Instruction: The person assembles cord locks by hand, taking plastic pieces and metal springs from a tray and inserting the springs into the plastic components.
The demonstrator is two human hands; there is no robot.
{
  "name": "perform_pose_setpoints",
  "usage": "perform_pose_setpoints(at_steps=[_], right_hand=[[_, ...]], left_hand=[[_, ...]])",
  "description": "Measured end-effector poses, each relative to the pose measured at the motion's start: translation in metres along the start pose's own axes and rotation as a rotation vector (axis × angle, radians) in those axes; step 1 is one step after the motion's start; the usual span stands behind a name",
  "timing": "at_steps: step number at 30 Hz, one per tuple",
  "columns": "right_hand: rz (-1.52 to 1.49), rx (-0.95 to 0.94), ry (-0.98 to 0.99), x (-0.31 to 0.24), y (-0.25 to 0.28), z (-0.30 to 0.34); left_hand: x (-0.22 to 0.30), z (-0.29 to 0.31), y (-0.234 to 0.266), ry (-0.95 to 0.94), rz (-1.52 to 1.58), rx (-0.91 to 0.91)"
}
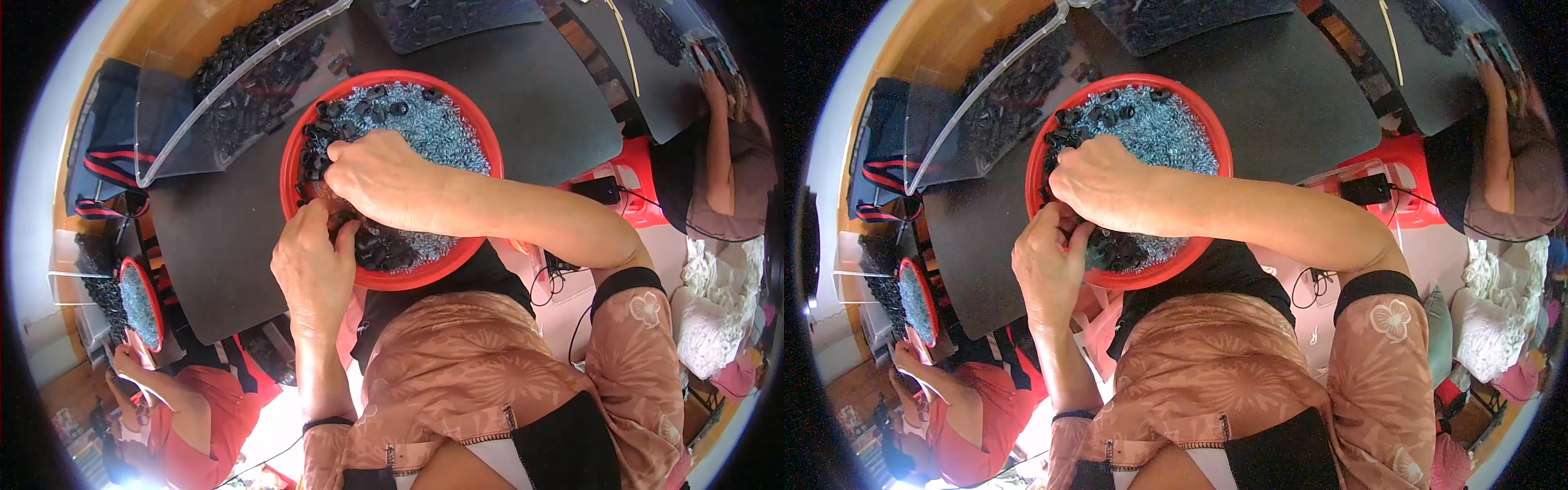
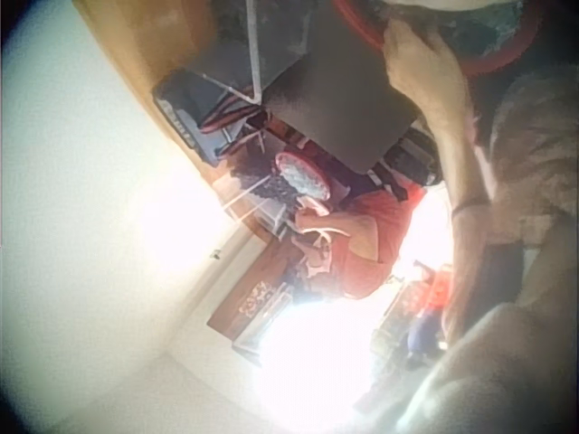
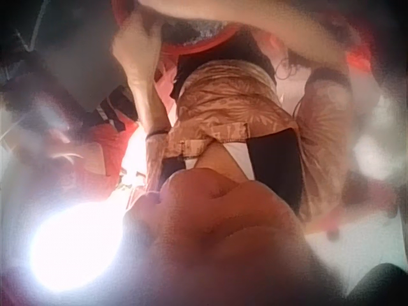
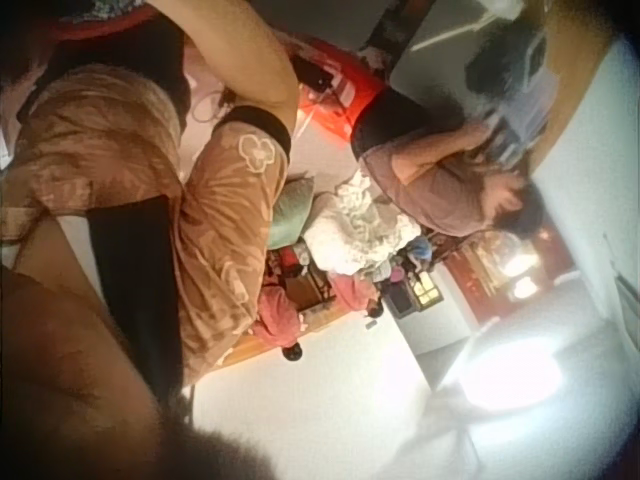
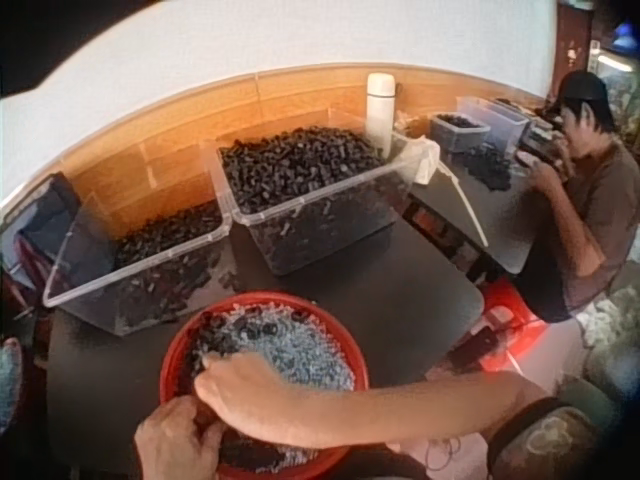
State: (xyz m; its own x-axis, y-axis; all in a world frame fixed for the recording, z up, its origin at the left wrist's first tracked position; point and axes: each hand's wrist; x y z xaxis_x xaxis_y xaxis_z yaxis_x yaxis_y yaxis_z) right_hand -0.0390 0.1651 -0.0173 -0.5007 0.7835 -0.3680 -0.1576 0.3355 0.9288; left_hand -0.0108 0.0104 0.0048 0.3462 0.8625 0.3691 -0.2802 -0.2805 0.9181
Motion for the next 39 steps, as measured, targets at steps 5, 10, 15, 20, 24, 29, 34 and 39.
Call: perform_pose_setpoints(at_steps=[5,10,15,20,24,29,34,39], right_hand=[[0.069,0.014,0.069,0.005,-0.003,-0.003],[-0.049,0.147,0.084,0.008,-0.002,0.008],[-0.499,0.248,-0.025,0.007,0.014,0.033],[-0.627,0.17,-0.098,0.012,0.02,0.049],[-0.846,0.146,-0.073,0.01,0.023,0.055],[-1.016,0.14,-0.086,0.004,0.025,0.054],[-1.202,0.071,-0.076,0.005,0.024,0.054],[-0.851,0.289,0.026,-0.003,0.01,0.056]], left_hand=[[-0.003,-0.001,0.003,-0.03,0.005,-0.062],[-0.005,-0.001,0.0,-0.14,-0.046,0.027],[-0.006,0.0,-0.002,-0.138,0.147,0.08],[-0.003,0.002,-0.003,-0.035,0.529,0.047],[-0.005,0.002,-0.013,-0.139,0.73,0.1],[0.008,0.004,-0.016,-0.131,0.757,0.105],[0.011,0.003,-0.015,-0.172,0.716,0.187],[0.012,0.001,-0.017,-0.161,0.744,0.182]])
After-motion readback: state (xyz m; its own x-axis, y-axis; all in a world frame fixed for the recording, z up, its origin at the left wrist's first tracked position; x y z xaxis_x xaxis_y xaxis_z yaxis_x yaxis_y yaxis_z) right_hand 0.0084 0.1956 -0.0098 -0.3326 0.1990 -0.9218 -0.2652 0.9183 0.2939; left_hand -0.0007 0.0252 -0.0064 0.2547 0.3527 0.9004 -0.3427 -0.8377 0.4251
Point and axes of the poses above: each hand's wrist, its own z-axis away from the middle knuckle, its own y-axis out of the back of the hand, x = y × z, and after that the axes turned 13 degrees about -x, right-handed
